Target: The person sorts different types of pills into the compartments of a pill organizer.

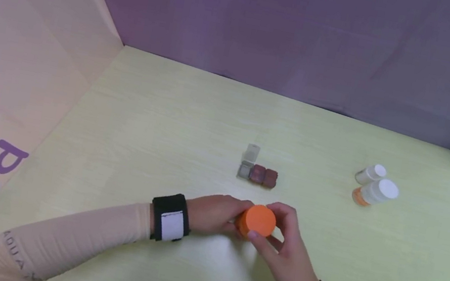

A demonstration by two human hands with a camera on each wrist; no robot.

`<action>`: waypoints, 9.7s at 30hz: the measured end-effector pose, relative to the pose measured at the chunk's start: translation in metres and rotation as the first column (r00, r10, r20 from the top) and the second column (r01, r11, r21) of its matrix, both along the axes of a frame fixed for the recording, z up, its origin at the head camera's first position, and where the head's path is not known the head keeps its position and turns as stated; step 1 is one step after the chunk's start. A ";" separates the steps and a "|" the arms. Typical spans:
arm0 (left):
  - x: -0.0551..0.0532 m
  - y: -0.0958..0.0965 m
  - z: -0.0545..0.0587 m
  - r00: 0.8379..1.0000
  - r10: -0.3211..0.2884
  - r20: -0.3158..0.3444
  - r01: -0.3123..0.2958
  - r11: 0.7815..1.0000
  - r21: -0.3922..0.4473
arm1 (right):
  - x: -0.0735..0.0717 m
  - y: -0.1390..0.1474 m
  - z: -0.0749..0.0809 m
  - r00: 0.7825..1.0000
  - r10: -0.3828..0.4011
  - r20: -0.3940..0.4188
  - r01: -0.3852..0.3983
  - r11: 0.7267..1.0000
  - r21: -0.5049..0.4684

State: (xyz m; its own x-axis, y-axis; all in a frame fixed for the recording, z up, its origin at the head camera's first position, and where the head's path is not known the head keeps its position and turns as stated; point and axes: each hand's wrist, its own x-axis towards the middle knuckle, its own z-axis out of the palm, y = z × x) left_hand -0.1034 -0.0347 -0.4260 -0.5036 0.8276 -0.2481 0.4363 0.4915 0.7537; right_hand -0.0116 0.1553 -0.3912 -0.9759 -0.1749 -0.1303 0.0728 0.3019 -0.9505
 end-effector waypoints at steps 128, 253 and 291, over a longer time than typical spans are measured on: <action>0.001 0.002 0.000 0.996 0.020 -0.084 -0.024 0.999 -0.042 | 0.002 0.071 -0.023 0.966 0.142 -0.215 0.059 0.689 0.723; -0.074 0.002 -0.011 0.879 0.449 -0.161 -0.464 0.884 -0.067 | -0.111 0.015 -0.020 0.864 0.336 -0.374 0.184 0.481 0.857; -0.074 0.002 -0.009 0.883 0.443 -0.157 -0.459 0.884 -0.086 | -0.108 0.012 -0.019 0.807 0.413 -0.423 0.269 0.381 0.885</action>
State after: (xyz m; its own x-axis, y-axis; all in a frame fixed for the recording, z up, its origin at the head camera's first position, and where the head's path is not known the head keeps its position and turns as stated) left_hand -0.1776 -0.0325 -0.4351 -0.8495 0.4716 -0.2365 0.2349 0.7395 0.6308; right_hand -0.1193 0.1677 -0.4102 -0.9029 -0.3616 0.2322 -0.3604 0.9315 0.0493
